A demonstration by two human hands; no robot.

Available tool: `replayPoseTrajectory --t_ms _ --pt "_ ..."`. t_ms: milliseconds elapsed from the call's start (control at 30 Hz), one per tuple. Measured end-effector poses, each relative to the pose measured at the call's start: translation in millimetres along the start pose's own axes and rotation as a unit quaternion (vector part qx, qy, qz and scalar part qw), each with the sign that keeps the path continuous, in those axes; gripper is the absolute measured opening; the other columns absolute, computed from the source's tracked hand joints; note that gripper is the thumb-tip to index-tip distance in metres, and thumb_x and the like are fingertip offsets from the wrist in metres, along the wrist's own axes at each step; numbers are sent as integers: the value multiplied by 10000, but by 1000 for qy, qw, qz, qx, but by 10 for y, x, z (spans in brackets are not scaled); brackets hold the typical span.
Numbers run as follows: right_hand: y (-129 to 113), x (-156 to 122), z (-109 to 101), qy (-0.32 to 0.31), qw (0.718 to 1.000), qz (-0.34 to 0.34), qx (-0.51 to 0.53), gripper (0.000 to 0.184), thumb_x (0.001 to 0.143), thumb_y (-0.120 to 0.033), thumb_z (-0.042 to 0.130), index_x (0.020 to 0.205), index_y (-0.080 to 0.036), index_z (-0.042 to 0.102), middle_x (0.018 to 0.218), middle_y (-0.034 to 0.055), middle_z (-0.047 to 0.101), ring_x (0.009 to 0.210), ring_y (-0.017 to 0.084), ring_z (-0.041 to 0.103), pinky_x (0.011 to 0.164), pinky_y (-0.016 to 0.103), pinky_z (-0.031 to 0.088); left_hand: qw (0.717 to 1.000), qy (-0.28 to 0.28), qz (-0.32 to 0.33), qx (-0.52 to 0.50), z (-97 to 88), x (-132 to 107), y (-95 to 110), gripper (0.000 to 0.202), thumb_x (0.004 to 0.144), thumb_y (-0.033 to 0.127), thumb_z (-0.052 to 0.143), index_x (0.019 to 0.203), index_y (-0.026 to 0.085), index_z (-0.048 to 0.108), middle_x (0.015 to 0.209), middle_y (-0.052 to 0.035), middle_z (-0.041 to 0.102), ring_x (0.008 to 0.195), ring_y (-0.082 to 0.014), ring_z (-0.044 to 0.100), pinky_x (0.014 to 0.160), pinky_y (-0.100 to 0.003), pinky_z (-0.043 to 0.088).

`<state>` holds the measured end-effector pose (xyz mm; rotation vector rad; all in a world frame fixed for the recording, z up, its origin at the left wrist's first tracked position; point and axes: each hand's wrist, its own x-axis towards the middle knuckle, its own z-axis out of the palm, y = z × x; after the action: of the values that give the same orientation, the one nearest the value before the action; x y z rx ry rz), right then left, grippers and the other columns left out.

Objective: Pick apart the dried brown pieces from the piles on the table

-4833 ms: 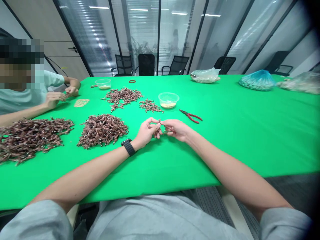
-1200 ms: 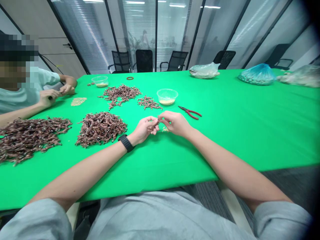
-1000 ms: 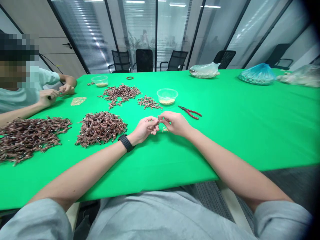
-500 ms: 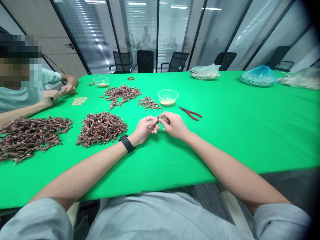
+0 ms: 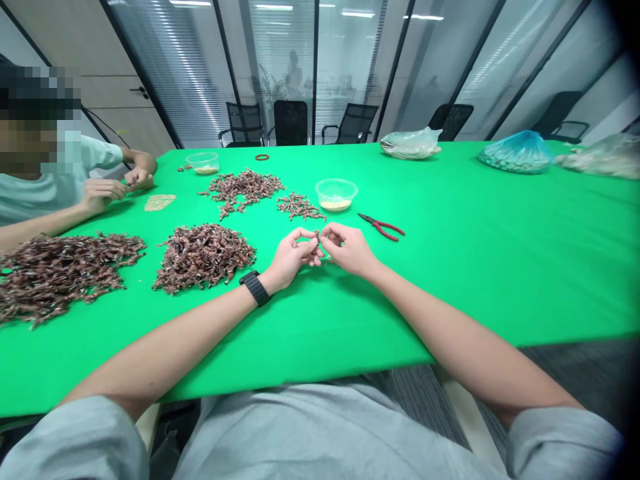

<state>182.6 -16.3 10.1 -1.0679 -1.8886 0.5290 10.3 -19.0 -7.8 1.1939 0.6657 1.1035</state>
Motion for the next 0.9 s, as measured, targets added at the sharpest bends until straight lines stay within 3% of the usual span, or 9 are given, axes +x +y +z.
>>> replayPoseTrajectory --t_ms 167,467,667,767,833,900 --pt "-1 -5 16 -5 999 12 33 84 827 -221 553 755 -182 575 628 -31 544 572 109 461 572 243 360 1000 -4 8 8 2 -4 -8 423 781 401 799 987 169 511 710 -24 708 545 -128 654 514 -203 467" --pt "-26 -2 -22 -27 999 -17 -19 201 845 -209 512 646 -185 514 560 -46 479 536 96 404 546 249 294 999 -16 19 26 12 -25 -1 425 798 438 783 985 178 504 711 -24 710 550 -136 662 523 -215 477" --pt "-59 -6 -6 -56 993 46 94 191 821 -238 526 638 -182 524 577 -33 515 551 97 433 529 232 323 999 -19 25 44 32 -47 21 441 798 455 784 980 184 487 701 -20 713 539 -134 663 513 -209 471" --pt "-110 6 -35 -77 959 162 220 167 800 -250 546 648 -188 517 532 -55 431 475 80 353 448 214 277 997 -23 33 63 43 -60 36 452 800 470 782 994 181 493 701 -17 710 536 -132 662 509 -209 473" --pt "-132 22 -72 -100 912 256 306 128 765 -232 561 658 -195 503 506 -81 335 418 64 225 387 212 173 996 -29 41 77 51 -67 44 456 805 479 778 1004 175 503 702 -18 708 537 -133 663 508 -212 477" --pt "-131 38 -103 -145 868 303 366 186 750 -238 589 635 -206 448 512 -89 292 415 57 166 367 215 138 994 -35 47 87 57 -71 49 452 812 481 771 1008 171 508 703 -20 707 536 -133 662 505 -214 478"
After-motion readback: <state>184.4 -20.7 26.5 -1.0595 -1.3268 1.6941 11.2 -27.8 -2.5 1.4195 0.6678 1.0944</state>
